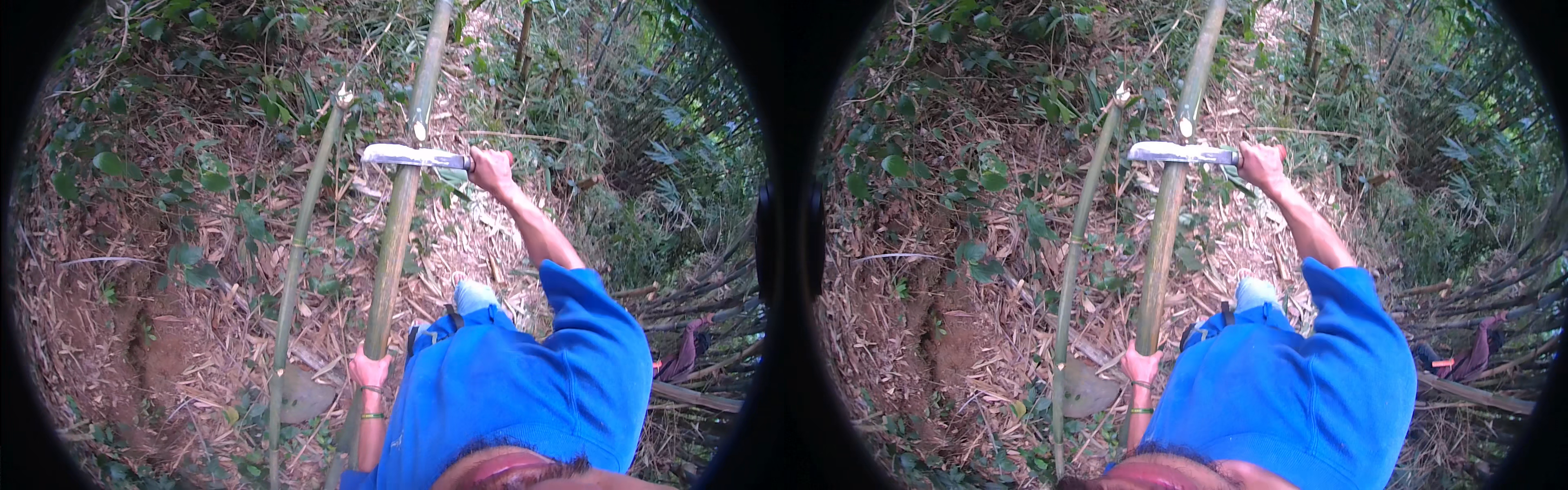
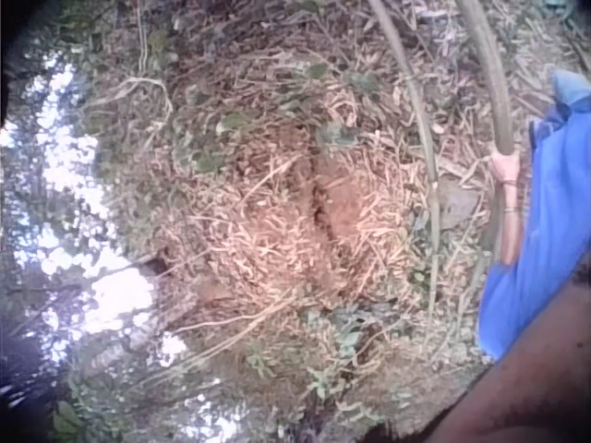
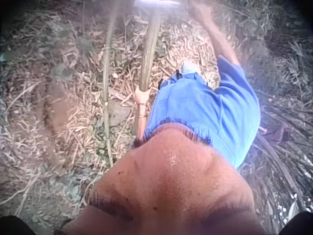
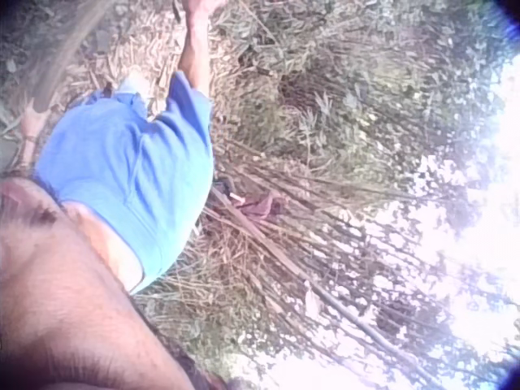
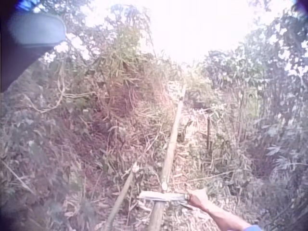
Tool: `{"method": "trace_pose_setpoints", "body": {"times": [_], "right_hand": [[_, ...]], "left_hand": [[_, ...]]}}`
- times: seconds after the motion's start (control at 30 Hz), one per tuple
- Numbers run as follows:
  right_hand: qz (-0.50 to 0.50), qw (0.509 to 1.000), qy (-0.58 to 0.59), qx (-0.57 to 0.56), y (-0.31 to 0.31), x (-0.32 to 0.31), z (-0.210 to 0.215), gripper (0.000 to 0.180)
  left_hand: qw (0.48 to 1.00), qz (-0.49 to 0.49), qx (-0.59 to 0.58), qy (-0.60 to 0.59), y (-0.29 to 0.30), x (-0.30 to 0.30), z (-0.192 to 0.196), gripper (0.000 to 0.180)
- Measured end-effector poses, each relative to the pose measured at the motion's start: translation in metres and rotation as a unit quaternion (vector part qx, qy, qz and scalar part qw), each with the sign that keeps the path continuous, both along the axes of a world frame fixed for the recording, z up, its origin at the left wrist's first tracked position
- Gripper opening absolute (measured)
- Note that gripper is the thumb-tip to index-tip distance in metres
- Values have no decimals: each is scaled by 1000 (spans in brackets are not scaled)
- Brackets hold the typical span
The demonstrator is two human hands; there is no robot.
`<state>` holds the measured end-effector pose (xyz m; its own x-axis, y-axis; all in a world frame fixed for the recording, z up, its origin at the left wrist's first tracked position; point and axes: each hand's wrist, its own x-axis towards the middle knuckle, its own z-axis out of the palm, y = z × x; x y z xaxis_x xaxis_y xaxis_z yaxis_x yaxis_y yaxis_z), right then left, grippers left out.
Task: The person uses a machete to chop a bamboo stalk into smaller sections. They hold the bamboo with one hand and strike it with the machete in the other, repeating the process to segment the stalk.
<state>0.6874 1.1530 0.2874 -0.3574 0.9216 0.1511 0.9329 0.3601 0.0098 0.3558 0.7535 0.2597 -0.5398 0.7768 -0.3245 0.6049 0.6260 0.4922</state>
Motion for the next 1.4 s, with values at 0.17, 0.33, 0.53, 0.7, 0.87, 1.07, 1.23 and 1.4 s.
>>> {"method": "trace_pose_setpoints", "body": {"times": [0.17, 0.33, 0.53, 0.7, 0.87, 1.07, 1.23, 1.4], "right_hand": [[103, 982, 75, -139, -97, -74, 58, 4], [64, 997, -49, 19, -16, -32, 73, 20], [194, 976, 26, -96, -94, -70, 58, 6], [64, 995, -8, -76, -22, -21, 23, 29], [146, 979, -33, -136, -89, -58, 62, 14], [-13, 987, 136, -85, -31, -29, 39, 11], [316, 948, 27, -23, -85, -52, 35, 9], [-76, 982, 154, -79, -22, -28, 55, 12]], "left_hand": [[1000, 2, -16, 6, -11, -9, -5, 59], [1000, -3, -2, 27, 1, 9, 9, 52], [1000, 3, -1, 2, -6, 7, 9, 54], [999, 5, -9, 45, -4, 18, 6, 58], [1000, -17, 0, 17, -6, 12, 2, 57], [999, -13, -15, 32, 2, 18, 3, 63], [999, -34, 10, 10, -3, 17, 14, 53], [1000, -13, -8, 17, -5, 15, 5, 54]]}}
